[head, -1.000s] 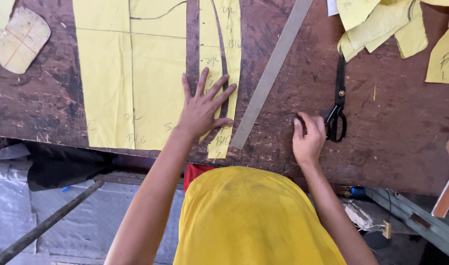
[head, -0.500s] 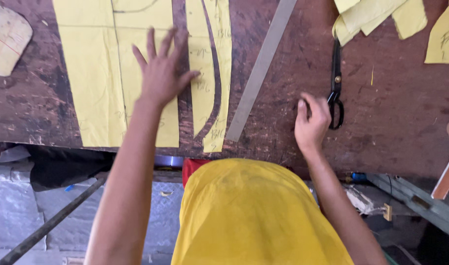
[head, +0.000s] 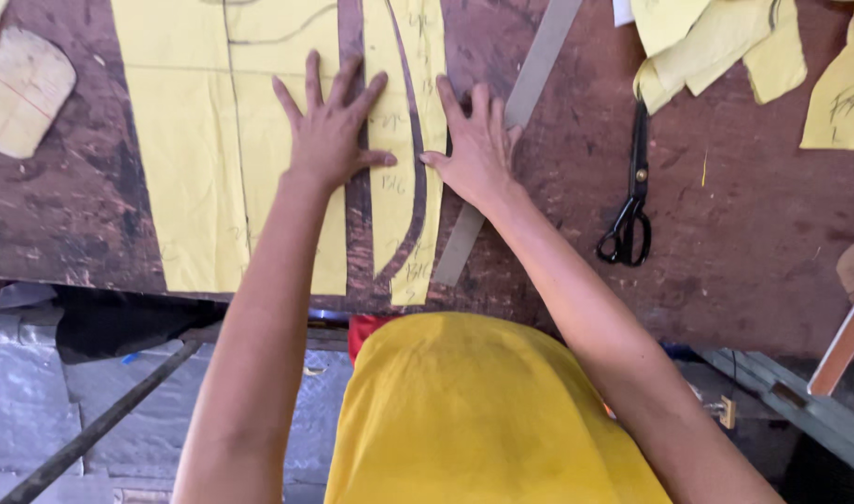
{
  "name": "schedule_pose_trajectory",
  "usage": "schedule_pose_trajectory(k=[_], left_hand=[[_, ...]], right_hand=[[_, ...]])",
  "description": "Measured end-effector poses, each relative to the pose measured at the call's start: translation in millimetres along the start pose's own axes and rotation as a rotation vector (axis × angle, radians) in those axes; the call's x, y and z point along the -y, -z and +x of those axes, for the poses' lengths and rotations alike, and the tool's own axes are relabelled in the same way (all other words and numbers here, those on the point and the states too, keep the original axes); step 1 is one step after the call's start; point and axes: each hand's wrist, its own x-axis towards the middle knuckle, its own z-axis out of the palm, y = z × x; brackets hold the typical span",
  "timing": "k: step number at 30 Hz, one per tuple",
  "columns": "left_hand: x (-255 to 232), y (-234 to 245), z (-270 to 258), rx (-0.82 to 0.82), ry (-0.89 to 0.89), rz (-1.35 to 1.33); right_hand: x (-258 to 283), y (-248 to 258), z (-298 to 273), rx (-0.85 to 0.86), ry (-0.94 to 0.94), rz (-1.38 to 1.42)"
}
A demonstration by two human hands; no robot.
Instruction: The person aligns a yellow fabric piece on a wooden table, uses a metal ruler to check straight edges, and cuts along marked lines with large scissors. The person folds the fabric, cuts curved and straight sections, and arranges the cut pieces on the table.
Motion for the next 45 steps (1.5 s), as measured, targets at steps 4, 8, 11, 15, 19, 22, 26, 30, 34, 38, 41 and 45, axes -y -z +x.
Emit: schedule_pose_trajectory(k=[4,8,11,15,19,22,26,30,34,38,41,45], left_hand=[[-8.8,25.5,4.7,0.023,0.047,-0.031],[-4.3,10.6,-8.2,0.019,0.003,-0.033],[6.5,-1.3,-3.3,-0.078,-0.034,-0.054],[-2.3,-0.5,-27.0,-0.113,-0.041,-0.152],[-34.4,10.8,-79.9,-0.037,-0.151,-0.101],[-60.7,1.9,-124.6,0.027,-0.184,-0.136],[-67.9,-17.0,-159.3,0.047,-0.127,-0.224],[-64.1,-19.4,-155.3,-0.019,-0.091,-0.232],[-64.9,-14.9,-171.1,-0.113,-0.04,-0.266],[-54.0,-7.3,-182.3,-0.202,0.05,-0.289],[-51.8,-6.7,-199.6,-0.225,0.104,-0.309],[-53.2,-10.4,-198.9,-0.116,0.009,-0.187]], right_hand=[[1.8,7.4,20.0,-0.002,-0.006,0.015],[-8.9,-14.1,9.5,-0.042,0.021,0.215],[-18.4,-24.7,19.3,-0.001,-0.039,0.308],[-45.3,-16.4,-14.4,-0.299,0.268,0.268],[-94.6,7.4,-85.0,-0.33,0.015,0.348],[-133.4,12.8,-142.2,-0.446,-0.178,0.234],[-154.9,-7.8,-185.3,-0.513,-0.173,0.224],[-152.9,-22.0,-172.7,-0.499,-0.167,0.307],[-147.2,-32.8,-163.3,-0.536,-0.07,0.245],[-147.7,-42.5,-148.5,-0.534,-0.073,0.182],[-152.3,-45.3,-151.7,-0.53,-0.078,0.234],[-147.7,-39.0,-160.1,-0.53,-0.072,0.317]])
